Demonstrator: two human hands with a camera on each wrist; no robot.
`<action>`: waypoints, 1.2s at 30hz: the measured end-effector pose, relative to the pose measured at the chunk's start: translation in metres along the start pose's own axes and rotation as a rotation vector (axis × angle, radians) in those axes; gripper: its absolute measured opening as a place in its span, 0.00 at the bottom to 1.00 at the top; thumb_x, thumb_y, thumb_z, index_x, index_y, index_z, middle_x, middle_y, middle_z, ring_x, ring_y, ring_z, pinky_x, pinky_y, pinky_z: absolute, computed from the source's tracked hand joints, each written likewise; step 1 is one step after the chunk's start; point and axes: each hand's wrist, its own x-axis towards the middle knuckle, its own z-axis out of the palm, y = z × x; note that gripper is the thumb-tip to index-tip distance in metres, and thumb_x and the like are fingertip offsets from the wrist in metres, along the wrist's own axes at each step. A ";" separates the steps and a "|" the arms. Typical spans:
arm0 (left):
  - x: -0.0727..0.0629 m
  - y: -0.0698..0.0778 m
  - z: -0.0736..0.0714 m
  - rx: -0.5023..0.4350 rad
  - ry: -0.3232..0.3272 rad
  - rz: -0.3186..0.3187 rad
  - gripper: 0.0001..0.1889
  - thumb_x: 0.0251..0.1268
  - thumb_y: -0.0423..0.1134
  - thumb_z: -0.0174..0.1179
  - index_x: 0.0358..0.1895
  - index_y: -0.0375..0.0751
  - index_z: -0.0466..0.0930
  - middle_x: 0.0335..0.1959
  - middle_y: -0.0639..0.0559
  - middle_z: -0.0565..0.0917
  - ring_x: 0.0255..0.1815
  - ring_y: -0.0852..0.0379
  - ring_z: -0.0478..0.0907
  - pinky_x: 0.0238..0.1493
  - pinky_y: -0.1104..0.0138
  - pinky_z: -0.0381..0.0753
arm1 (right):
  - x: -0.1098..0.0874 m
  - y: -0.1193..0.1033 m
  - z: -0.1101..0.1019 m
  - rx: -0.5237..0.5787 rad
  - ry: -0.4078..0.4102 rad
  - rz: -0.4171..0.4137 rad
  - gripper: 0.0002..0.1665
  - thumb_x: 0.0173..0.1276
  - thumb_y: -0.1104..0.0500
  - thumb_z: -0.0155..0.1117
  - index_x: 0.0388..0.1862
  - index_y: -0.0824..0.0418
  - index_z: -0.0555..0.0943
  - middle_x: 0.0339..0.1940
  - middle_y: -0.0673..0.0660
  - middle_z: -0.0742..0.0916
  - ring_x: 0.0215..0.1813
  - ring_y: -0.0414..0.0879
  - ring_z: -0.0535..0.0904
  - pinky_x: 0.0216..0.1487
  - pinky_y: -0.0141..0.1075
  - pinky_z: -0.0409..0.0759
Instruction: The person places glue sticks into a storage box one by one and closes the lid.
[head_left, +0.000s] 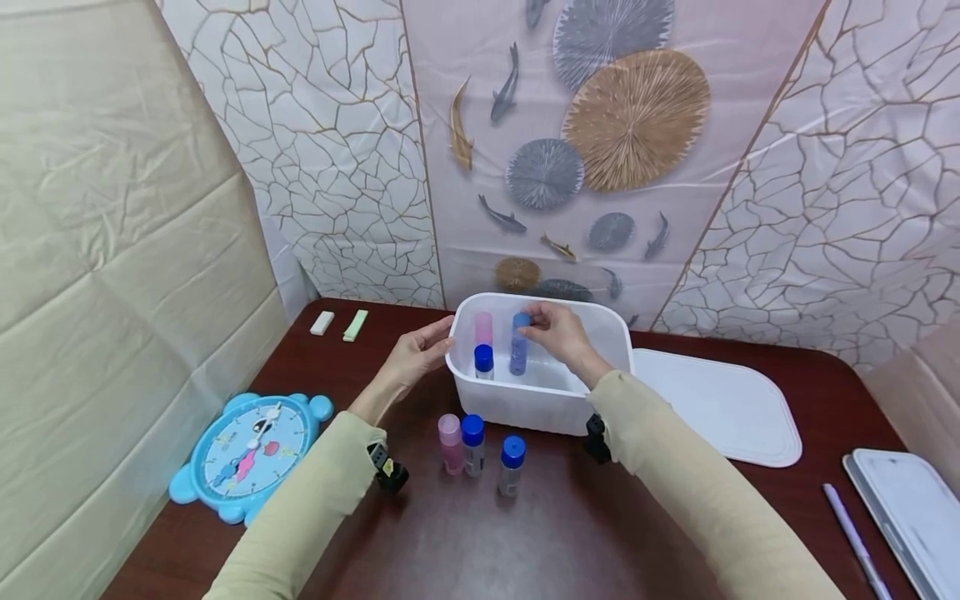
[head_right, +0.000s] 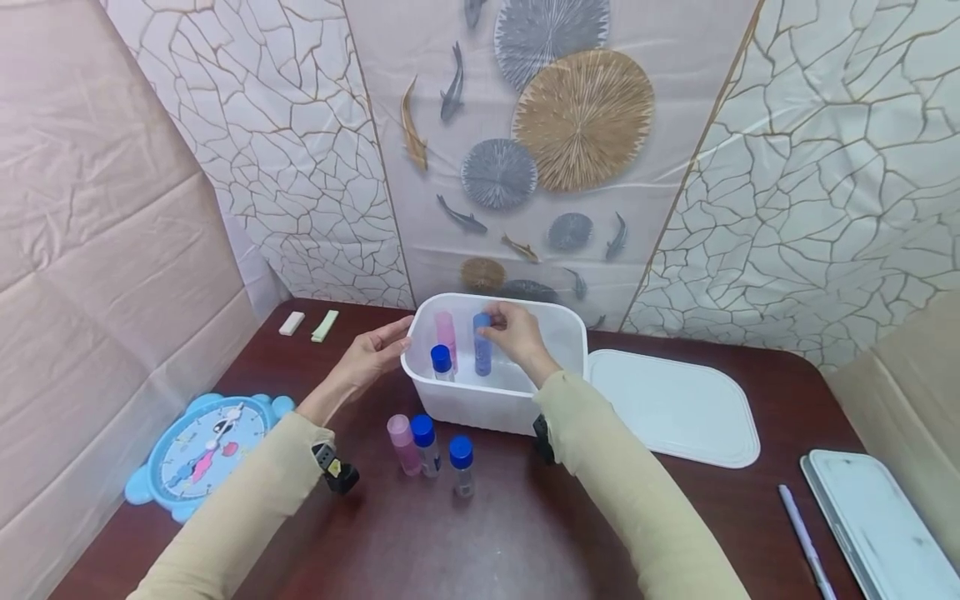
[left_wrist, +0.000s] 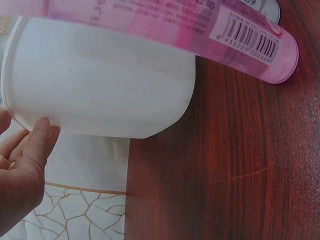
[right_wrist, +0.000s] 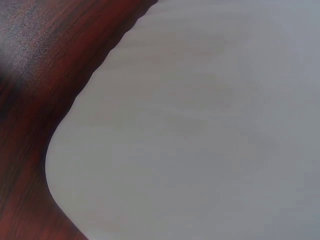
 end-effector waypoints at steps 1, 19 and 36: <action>0.000 0.000 0.000 0.004 0.004 -0.002 0.26 0.68 0.35 0.55 0.69 0.41 0.64 0.67 0.42 0.69 0.64 0.45 0.71 0.59 0.58 0.74 | -0.001 0.000 -0.001 0.004 -0.005 -0.002 0.18 0.62 0.66 0.64 0.51 0.71 0.77 0.48 0.67 0.83 0.51 0.56 0.80 0.54 0.41 0.80; 0.000 0.000 -0.001 -0.001 -0.001 0.009 0.26 0.68 0.34 0.54 0.69 0.41 0.64 0.68 0.43 0.68 0.63 0.45 0.71 0.59 0.59 0.75 | -0.116 -0.015 -0.015 0.296 -0.144 -0.370 0.15 0.63 0.66 0.64 0.49 0.68 0.79 0.44 0.63 0.85 0.45 0.38 0.82 0.44 0.29 0.82; -0.001 0.000 0.000 -0.007 0.000 0.012 0.27 0.68 0.35 0.55 0.69 0.39 0.63 0.67 0.40 0.69 0.63 0.43 0.71 0.59 0.57 0.74 | -0.138 0.012 0.010 0.269 -0.442 -0.437 0.19 0.63 0.62 0.64 0.52 0.68 0.78 0.47 0.67 0.84 0.47 0.40 0.82 0.51 0.43 0.82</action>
